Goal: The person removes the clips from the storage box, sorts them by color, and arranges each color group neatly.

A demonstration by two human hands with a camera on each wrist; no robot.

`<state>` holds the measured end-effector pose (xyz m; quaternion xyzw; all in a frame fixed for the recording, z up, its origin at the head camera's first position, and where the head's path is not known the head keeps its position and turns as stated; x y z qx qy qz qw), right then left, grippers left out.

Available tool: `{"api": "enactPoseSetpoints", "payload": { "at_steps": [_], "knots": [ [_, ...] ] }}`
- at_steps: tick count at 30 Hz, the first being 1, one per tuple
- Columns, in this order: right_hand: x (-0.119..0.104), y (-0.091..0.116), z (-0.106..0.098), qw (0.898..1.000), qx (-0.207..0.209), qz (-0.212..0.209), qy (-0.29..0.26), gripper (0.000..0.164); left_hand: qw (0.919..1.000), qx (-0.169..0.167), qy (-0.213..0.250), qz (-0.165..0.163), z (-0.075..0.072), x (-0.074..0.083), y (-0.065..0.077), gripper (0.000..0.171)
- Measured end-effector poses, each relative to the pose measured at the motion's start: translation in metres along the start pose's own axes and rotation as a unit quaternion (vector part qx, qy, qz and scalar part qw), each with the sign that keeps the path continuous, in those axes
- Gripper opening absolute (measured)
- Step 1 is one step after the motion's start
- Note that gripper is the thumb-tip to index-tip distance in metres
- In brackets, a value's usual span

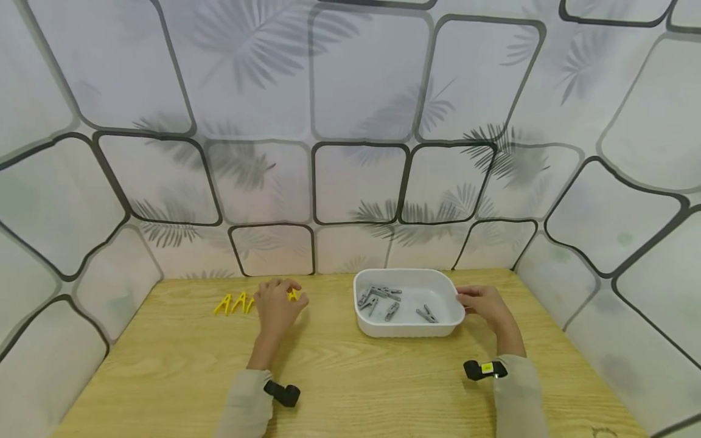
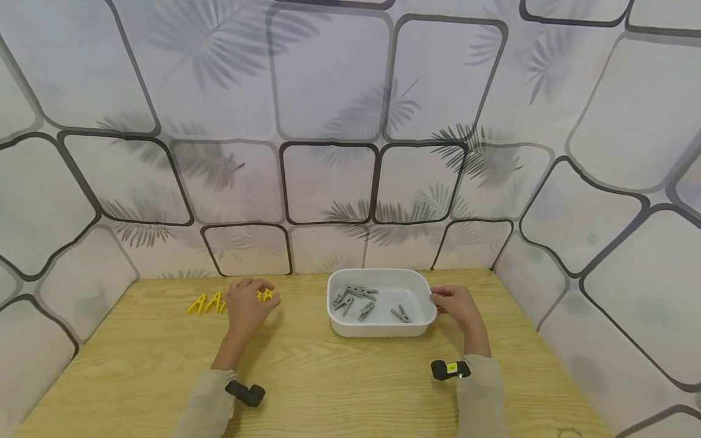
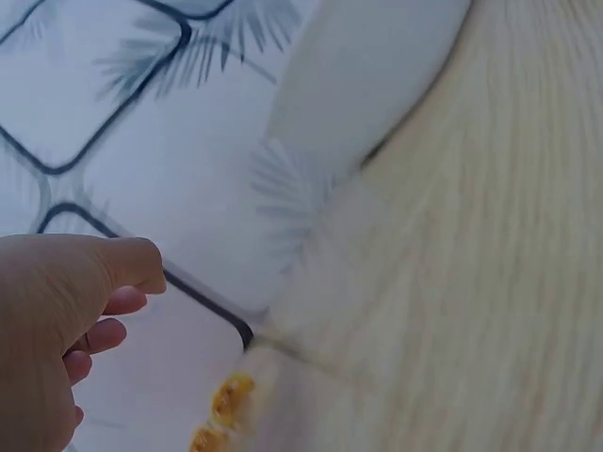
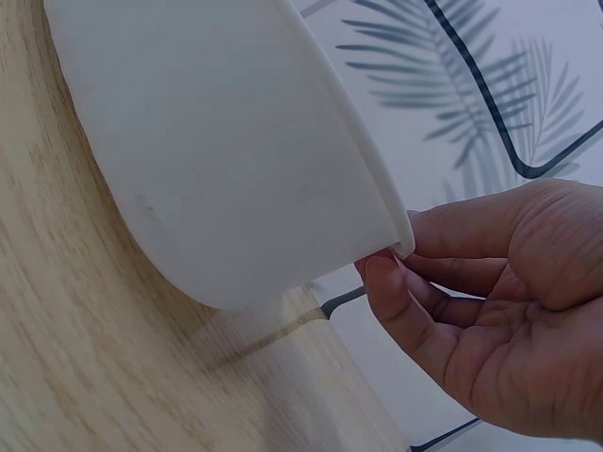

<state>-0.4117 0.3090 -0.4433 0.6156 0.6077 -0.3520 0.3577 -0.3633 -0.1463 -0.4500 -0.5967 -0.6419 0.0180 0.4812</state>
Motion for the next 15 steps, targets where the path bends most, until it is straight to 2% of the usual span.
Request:
{"api": "enactPoseSetpoints", "payload": {
  "at_steps": [5, 10, 15],
  "knots": [
    [0.001, 0.001, 0.0, 1.0, -0.003, -0.003, -0.001, 0.041, 0.9984, 0.016, 0.025, 0.048, 0.0, 0.032, -0.002, 0.014],
    [0.001, 0.0, 0.001, 1.0, 0.0, -0.004, -0.003, 0.04, 0.9944, -0.002, 0.018, 0.104, 0.008, 0.074, -0.011, 0.014],
    [0.001, -0.001, 0.0, 1.0, 0.001, -0.003, -0.011, 0.04, 0.9816, -0.029, 0.002, 0.189, 0.024, 0.116, -0.016, 0.016]
  ]
}}
Point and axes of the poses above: each hand's wrist, its own y-axis away from the middle knuckle, its own z-axis out of the palm, x = y × z, the point moved 5 cm from there along -y, towards the middle knuckle, and after that the axes turned 7 degrees about x, right-handed, at the moved point
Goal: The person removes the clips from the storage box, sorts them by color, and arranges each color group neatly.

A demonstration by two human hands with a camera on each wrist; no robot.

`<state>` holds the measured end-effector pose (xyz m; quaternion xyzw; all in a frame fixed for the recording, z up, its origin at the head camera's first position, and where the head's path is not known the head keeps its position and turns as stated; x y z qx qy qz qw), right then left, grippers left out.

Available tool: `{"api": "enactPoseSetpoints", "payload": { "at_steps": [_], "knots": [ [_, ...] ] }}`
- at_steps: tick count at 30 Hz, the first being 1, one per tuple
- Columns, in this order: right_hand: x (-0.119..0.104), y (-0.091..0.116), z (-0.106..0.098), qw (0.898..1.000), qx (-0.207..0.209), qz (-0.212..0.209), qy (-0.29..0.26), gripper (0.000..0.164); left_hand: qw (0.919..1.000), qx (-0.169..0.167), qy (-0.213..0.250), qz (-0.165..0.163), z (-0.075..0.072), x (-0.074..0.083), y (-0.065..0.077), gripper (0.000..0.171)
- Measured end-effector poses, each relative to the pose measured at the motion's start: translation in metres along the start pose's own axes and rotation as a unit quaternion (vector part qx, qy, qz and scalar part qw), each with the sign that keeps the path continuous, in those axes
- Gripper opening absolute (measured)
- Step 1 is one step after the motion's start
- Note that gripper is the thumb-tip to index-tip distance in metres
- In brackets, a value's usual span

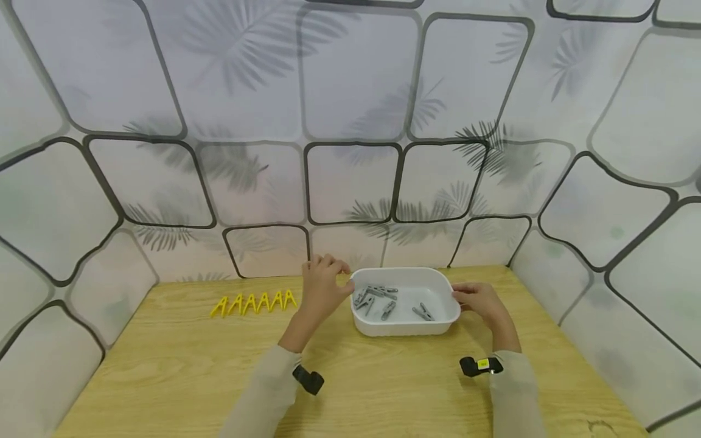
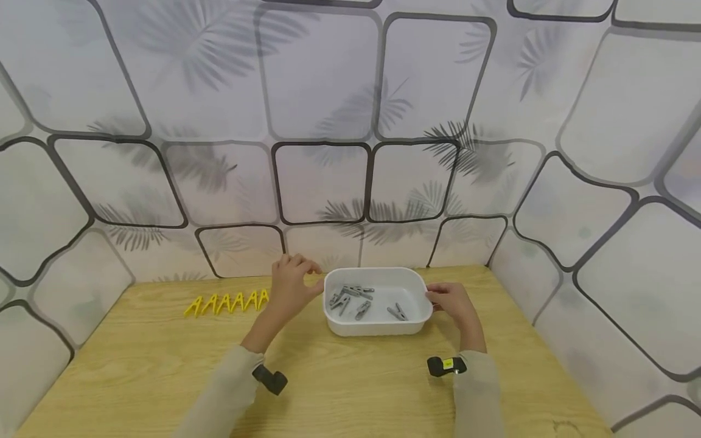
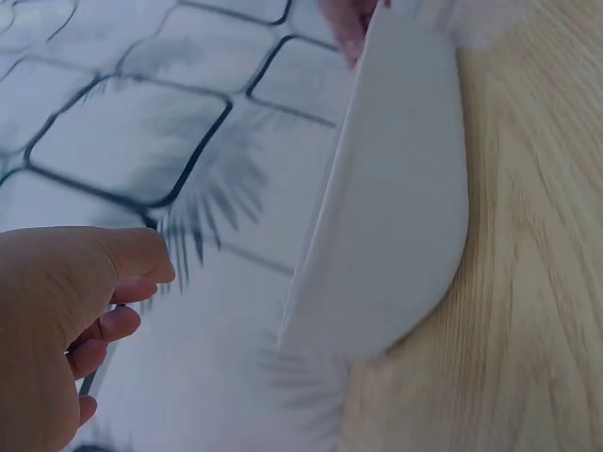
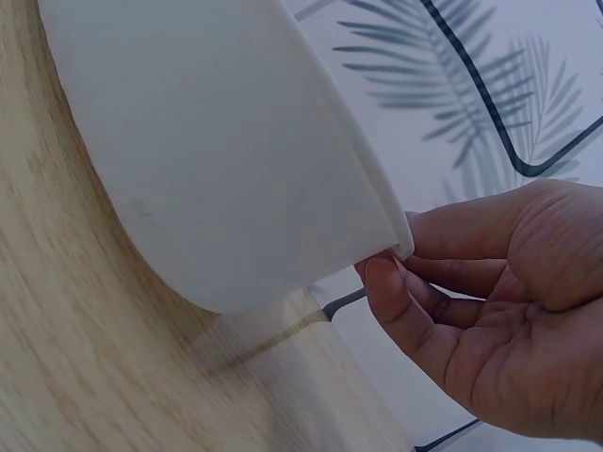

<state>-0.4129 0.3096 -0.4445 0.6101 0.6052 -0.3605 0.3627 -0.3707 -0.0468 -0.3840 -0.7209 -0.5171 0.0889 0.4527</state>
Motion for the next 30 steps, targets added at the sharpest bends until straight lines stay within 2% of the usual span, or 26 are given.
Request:
{"api": "enactPoseSetpoints", "payload": {
  "at_steps": [4, 6, 10, 15, 20, 30],
  "knots": [
    [-0.001, -0.001, 0.0, 1.0, -0.002, -0.001, -0.004, 0.04, 0.997, -0.024, -0.009, 0.073, 0.015, 0.026, -0.007, 0.016],
    [-0.002, -0.001, 0.0, 1.0, -0.002, -0.002, -0.007, 0.04, 0.9937, -0.049, -0.013, 0.1, 0.025, 0.036, -0.006, 0.017],
    [-0.002, -0.001, 0.0, 1.0, -0.002, -0.003, -0.009, 0.04, 0.9851, -0.108, -0.033, 0.13, 0.045, 0.047, -0.002, 0.014],
    [-0.003, 0.001, -0.001, 1.0, -0.001, -0.002, -0.007, 0.04, 0.9751, -0.162, -0.051, 0.143, 0.062, 0.054, 0.005, 0.013],
    [-0.002, 0.0, -0.001, 1.0, 0.0, 0.004, -0.006, 0.04, 0.9672, -0.196, -0.071, 0.145, 0.074, 0.054, 0.011, 0.014],
    [0.0, -0.001, 0.0, 1.0, 0.001, 0.005, -0.009, 0.039, 0.9608, -0.226, -0.09, 0.132, 0.088, 0.052, 0.01, 0.014]
  ]
}}
Point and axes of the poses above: each hand's wrist, its own y-axis away from the middle knuckle, its own z-axis out of the palm, x = y × z, the point moved 5 cm from there along -y, towards the middle knuckle, and after that the axes turned 7 degrees about x, right-handed, at the moved point
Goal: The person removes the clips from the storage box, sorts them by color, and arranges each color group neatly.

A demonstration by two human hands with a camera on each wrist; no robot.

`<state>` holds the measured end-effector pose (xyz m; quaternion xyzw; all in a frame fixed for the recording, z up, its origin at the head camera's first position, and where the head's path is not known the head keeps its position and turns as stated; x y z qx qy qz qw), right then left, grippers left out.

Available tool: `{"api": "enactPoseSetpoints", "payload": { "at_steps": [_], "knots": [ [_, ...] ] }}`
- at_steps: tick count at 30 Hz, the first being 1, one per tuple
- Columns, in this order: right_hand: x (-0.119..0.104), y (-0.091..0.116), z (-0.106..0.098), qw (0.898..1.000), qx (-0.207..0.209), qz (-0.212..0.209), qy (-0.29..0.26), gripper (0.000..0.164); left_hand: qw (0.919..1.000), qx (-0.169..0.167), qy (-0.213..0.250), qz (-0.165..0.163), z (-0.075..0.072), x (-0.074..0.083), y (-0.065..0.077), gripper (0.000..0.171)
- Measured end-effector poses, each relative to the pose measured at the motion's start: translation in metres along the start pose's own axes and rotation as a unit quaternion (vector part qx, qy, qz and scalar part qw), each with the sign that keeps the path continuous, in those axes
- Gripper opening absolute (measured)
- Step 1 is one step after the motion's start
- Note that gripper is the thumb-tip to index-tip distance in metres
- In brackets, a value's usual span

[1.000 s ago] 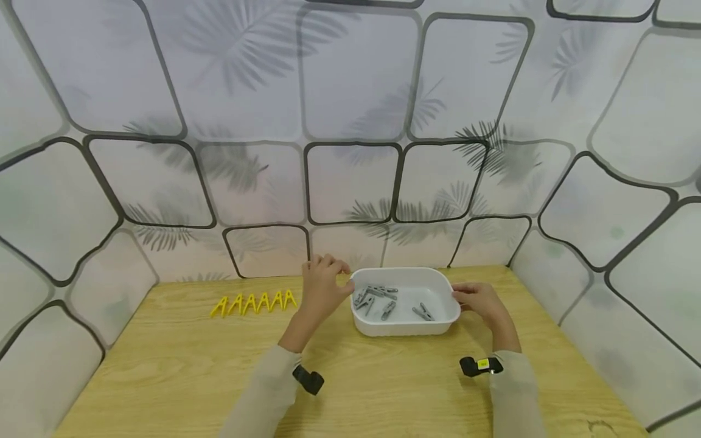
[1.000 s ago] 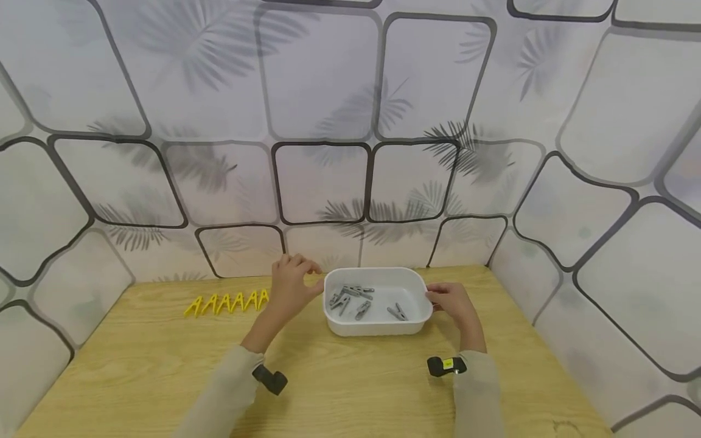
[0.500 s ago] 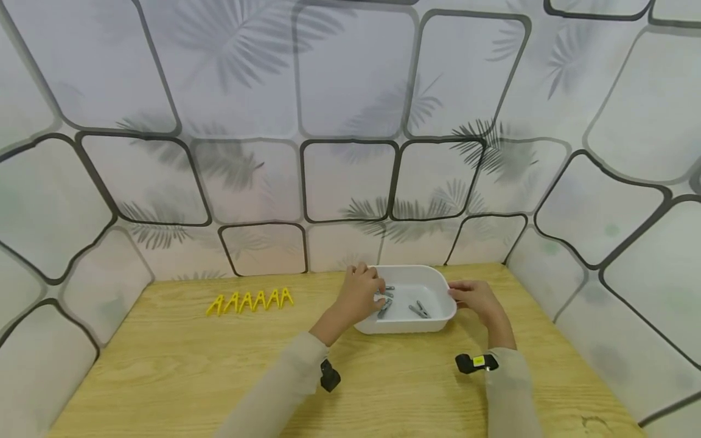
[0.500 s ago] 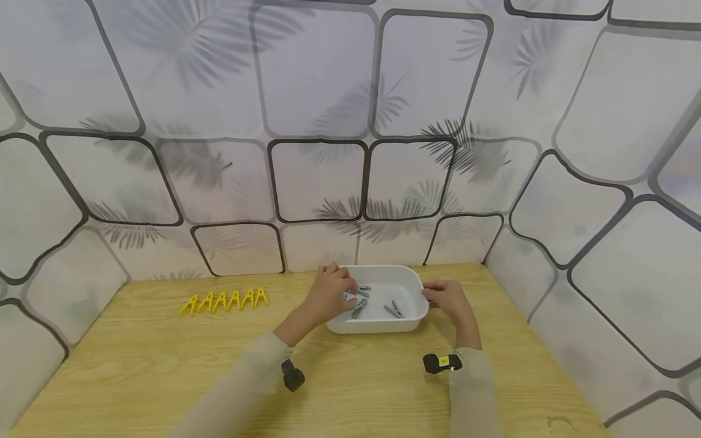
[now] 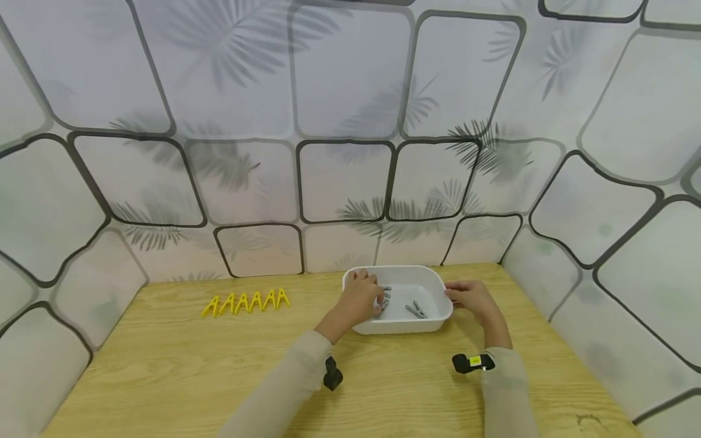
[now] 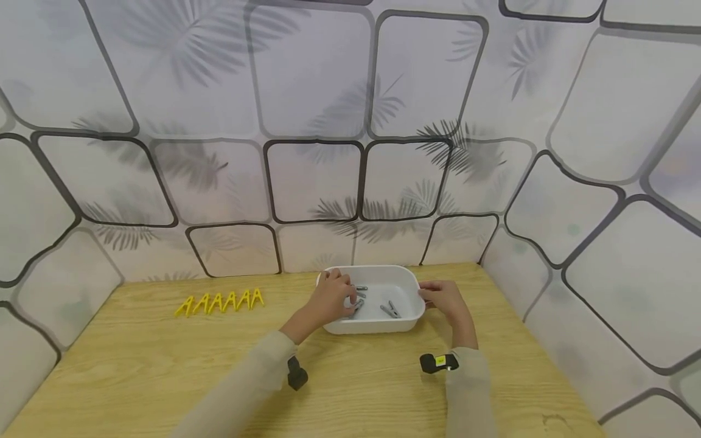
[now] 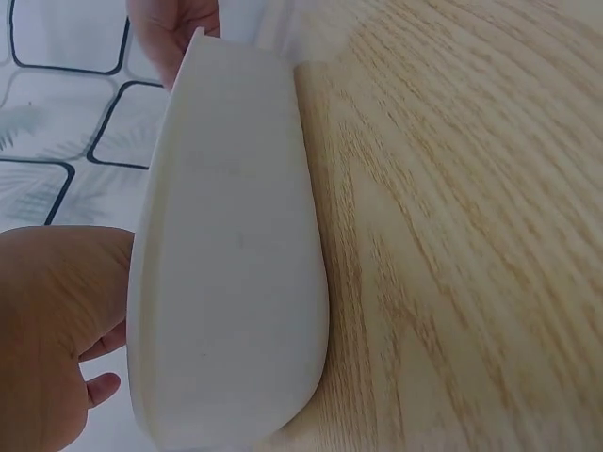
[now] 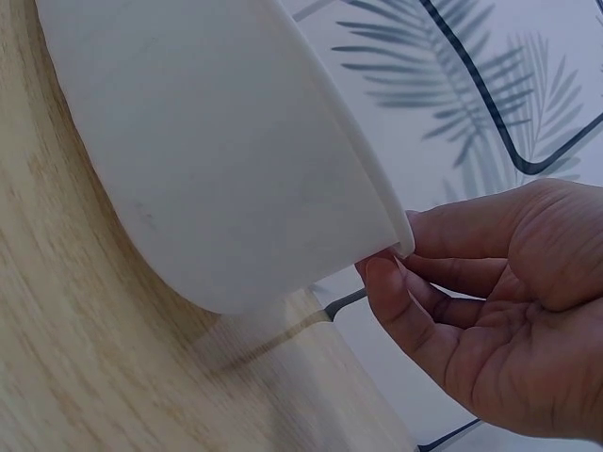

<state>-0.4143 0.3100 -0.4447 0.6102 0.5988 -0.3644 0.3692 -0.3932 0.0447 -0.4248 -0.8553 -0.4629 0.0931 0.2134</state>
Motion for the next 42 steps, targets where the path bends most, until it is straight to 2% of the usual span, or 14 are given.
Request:
{"api": "enactPoseSetpoints", "payload": {
  "at_steps": [5, 15, 25, 34, 39, 42],
  "knots": [
    [0.001, 0.0, 0.0, 1.0, -0.001, 0.005, 0.0, 0.039, 0.9997, -0.02, 0.007, -0.009, 0.003, -0.001, -0.004, 0.011],
    [0.001, 0.0, 0.001, 1.0, 0.002, 0.009, 0.0, 0.039, 0.9994, -0.031, -0.003, -0.013, 0.006, -0.003, -0.005, 0.012],
    [0.002, 0.002, 0.0, 1.0, 0.004, 0.009, -0.008, 0.038, 0.9998, -0.008, -0.006, -0.015, 0.009, -0.007, -0.003, 0.019],
    [0.0, 0.004, 0.0, 1.0, 0.007, -0.002, -0.01, 0.039, 0.9998, 0.017, 0.006, -0.01, 0.009, -0.013, -0.002, 0.016],
    [0.001, 0.004, 0.0, 1.0, 0.006, -0.004, -0.012, 0.04, 0.9989, 0.046, 0.006, -0.004, 0.005, -0.016, -0.001, 0.016],
    [0.003, 0.004, 0.0, 1.0, 0.007, -0.005, -0.012, 0.04, 0.9971, 0.073, 0.021, -0.005, -0.002, -0.016, 0.002, 0.014]
  ]
}}
Point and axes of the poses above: each hand's wrist, its own y-axis away from the middle knuckle, its own z-axis out of the palm, x = y × z, the point moved 5 cm from there along -y, towards the middle knuckle, and after that the axes turned 7 degrees about x, right-handed, at the moved point
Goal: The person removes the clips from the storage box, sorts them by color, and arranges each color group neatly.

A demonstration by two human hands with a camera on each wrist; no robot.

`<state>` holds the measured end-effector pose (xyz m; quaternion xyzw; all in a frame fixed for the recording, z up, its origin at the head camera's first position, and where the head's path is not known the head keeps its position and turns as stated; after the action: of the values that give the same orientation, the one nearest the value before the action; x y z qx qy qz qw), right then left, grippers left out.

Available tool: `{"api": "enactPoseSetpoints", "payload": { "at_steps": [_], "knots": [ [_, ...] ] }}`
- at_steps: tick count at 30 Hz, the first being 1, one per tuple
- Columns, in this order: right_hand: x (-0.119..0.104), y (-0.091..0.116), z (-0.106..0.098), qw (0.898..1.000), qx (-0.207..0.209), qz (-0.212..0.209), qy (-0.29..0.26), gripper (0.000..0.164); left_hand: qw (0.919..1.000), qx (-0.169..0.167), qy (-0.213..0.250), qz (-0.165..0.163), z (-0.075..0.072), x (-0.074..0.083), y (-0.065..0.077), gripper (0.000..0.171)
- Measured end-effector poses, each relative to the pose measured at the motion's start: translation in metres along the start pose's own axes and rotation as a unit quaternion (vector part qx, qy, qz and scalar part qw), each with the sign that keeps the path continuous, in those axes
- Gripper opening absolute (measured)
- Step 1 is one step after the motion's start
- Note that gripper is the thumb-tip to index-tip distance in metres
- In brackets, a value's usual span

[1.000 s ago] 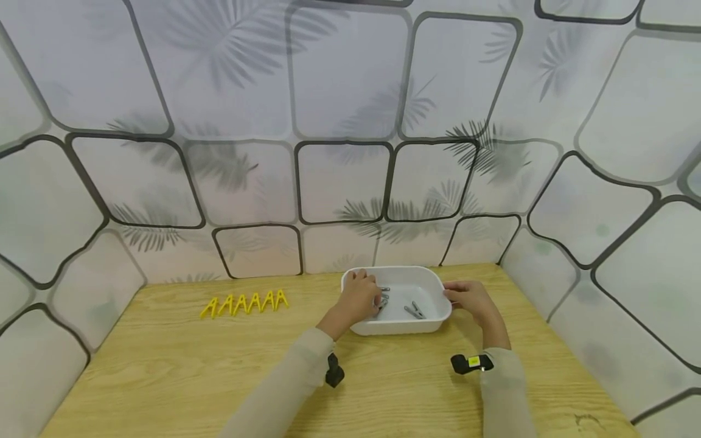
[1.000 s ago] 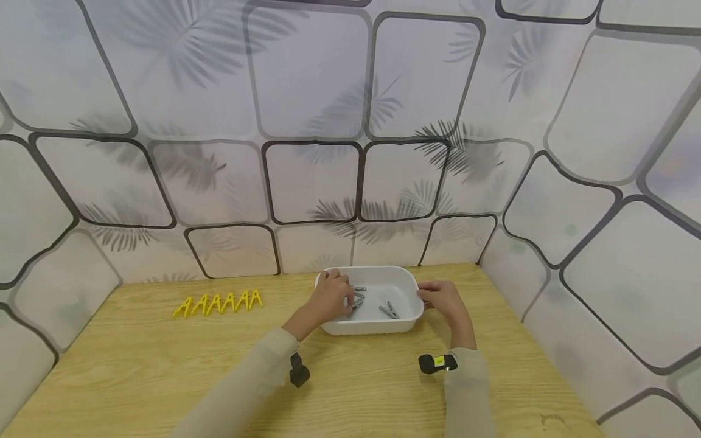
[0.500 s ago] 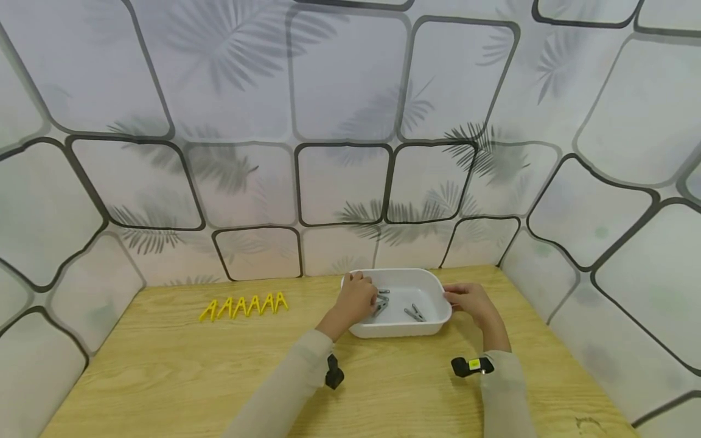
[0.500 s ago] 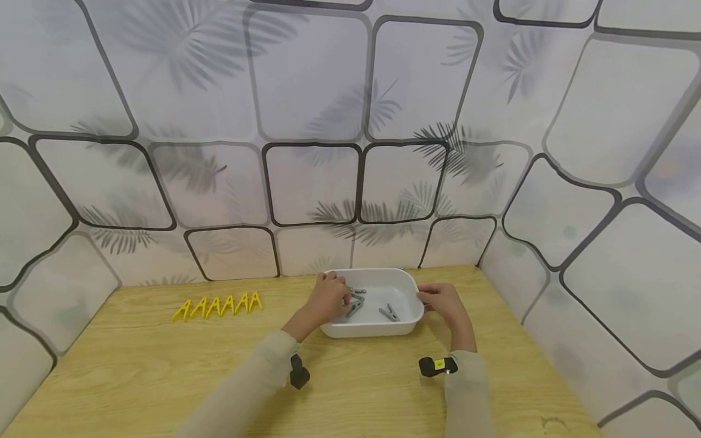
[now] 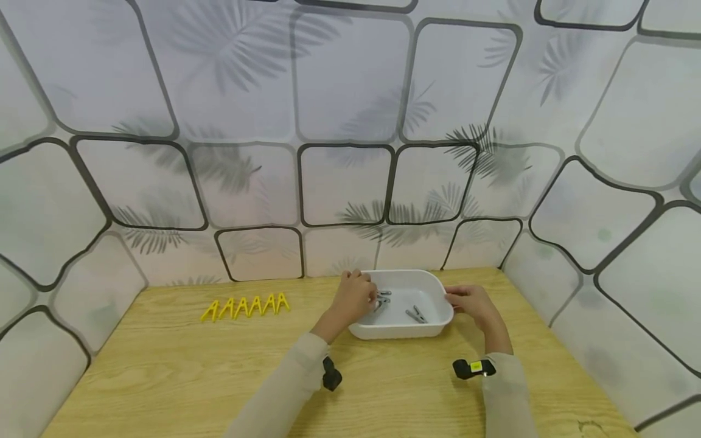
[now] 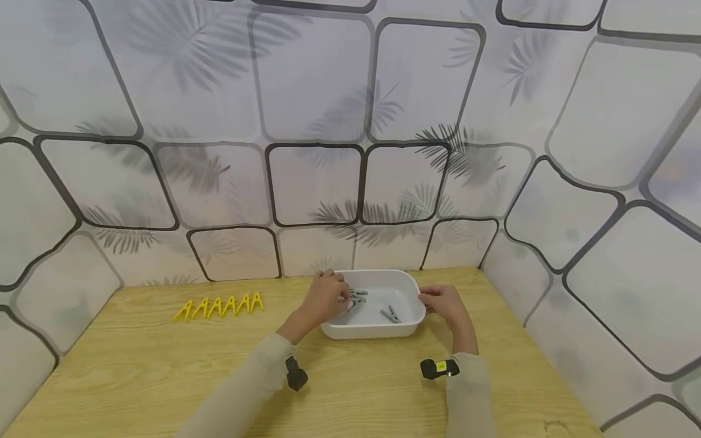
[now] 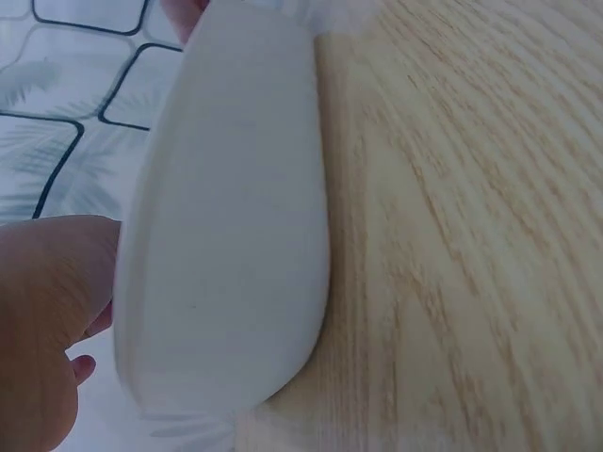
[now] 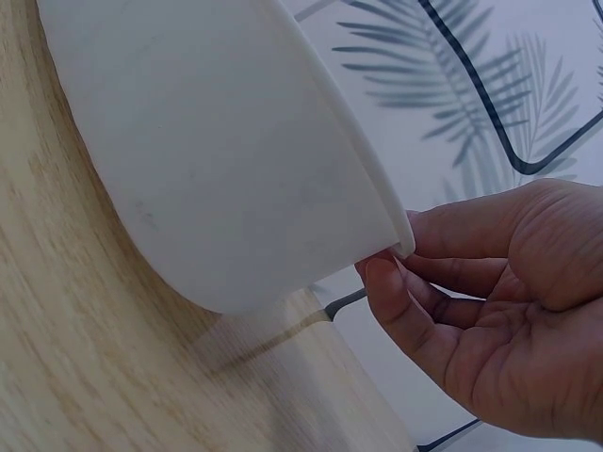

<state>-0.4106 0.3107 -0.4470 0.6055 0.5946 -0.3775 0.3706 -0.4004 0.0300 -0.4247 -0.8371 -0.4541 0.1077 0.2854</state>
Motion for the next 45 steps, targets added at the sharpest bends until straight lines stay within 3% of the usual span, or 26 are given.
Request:
{"api": "enactPoseSetpoints", "payload": {
  "at_steps": [5, 10, 17, 23, 29, 32, 39, 45],
  "knots": [
    [0.0, 0.001, 0.002, 1.0, -0.001, -0.006, 0.006, 0.039, 0.998, 0.047, 0.04, -0.015, -0.019, -0.005, 0.007, 0.012],
    [0.002, 0.0, 0.003, 1.0, 0.0, 0.001, 0.019, 0.04, 0.9929, 0.102, 0.055, -0.027, -0.042, -0.021, 0.014, 0.011],
    [0.003, -0.001, 0.001, 1.0, 0.001, -0.002, 0.019, 0.041, 0.9792, 0.164, 0.101, -0.066, -0.082, -0.053, 0.031, 0.011],
    [0.001, -0.001, 0.0, 1.0, -0.002, -0.007, 0.021, 0.041, 0.9611, 0.207, 0.13, -0.13, -0.113, -0.091, 0.059, 0.011],
    [0.0, 0.0, 0.002, 1.0, -0.005, -0.006, 0.022, 0.041, 0.9497, 0.229, 0.117, -0.179, -0.136, -0.126, 0.091, 0.008],
    [0.0, 0.0, 0.002, 1.0, -0.006, -0.006, 0.021, 0.041, 0.9459, 0.245, 0.108, -0.184, -0.144, -0.138, 0.107, 0.009],
    [0.0, -0.001, 0.002, 1.0, -0.008, -0.008, 0.019, 0.042, 0.942, 0.256, 0.088, -0.199, -0.153, -0.162, 0.141, 0.01],
    [-0.001, 0.0, 0.001, 1.0, -0.008, -0.005, 0.017, 0.042, 0.938, 0.242, 0.076, -0.237, -0.158, -0.183, 0.17, 0.01]
  ]
}}
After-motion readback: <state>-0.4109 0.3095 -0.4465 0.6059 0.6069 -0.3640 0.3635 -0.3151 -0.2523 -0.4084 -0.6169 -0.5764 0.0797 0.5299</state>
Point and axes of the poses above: each hand's wrist, its own y-axis away from the middle knuckle, its own z-axis out of the palm, x = y × z, the point moved 5 cm from there along -y, towards the middle knuckle, and after that the axes turned 7 degrees about x, right-handed, at the moved point
